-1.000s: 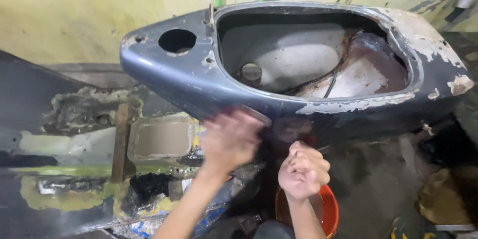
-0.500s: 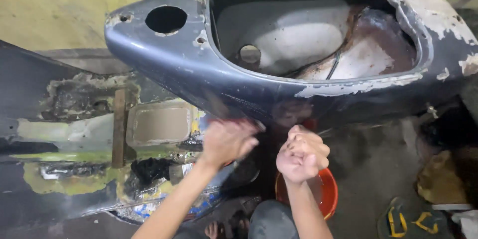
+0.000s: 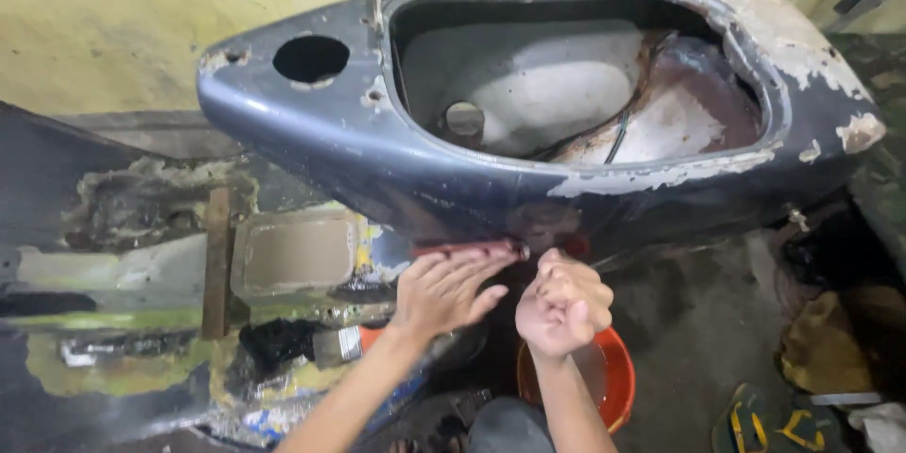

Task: The person sands the surface of a dark gray car fender using a red sanding block. They work on the curved edges and flat areas, occasionally dipping the sanding block into a red bucket of water.

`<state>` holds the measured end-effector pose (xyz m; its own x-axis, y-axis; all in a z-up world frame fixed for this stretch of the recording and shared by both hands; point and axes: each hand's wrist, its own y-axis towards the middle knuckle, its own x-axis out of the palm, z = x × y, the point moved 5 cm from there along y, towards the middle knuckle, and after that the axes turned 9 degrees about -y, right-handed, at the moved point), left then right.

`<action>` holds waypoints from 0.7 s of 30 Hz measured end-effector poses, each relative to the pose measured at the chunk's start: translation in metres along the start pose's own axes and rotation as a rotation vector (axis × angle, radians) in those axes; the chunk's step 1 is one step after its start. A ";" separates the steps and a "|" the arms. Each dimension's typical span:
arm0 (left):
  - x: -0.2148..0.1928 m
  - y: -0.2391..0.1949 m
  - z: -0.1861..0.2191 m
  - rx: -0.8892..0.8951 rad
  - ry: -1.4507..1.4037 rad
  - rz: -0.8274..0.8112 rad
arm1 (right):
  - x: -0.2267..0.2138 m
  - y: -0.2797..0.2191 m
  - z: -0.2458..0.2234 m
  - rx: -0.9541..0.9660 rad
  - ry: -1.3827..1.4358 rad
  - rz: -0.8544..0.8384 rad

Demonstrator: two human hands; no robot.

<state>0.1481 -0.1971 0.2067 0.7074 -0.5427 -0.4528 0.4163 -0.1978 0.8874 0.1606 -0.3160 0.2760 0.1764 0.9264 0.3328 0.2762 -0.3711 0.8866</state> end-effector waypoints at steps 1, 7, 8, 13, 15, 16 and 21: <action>0.000 0.018 -0.009 0.008 -0.001 0.005 | 0.005 0.002 0.006 -0.009 0.001 0.004; 0.029 -0.018 -0.018 0.041 0.196 -0.027 | 0.003 0.002 0.004 0.019 0.044 0.010; 0.022 -0.016 -0.014 0.039 0.146 -0.038 | 0.002 0.002 0.001 -0.012 0.031 -0.002; -0.026 0.043 -0.044 -0.180 0.140 0.001 | 0.001 0.000 -0.004 0.018 -0.043 -0.011; -0.032 0.037 -0.058 -0.273 0.116 0.134 | 0.004 0.002 -0.004 0.016 -0.009 -0.055; -0.025 0.033 -0.037 -0.259 0.124 0.146 | 0.004 0.004 -0.005 0.002 0.002 -0.047; 0.001 0.031 0.013 -0.010 0.073 0.059 | 0.012 0.012 -0.011 -0.060 -0.071 -0.109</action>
<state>0.1541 -0.2143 0.2348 0.7705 -0.4924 -0.4047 0.3776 -0.1589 0.9122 0.1552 -0.3085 0.2943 0.2158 0.9532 0.2118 0.2407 -0.2621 0.9345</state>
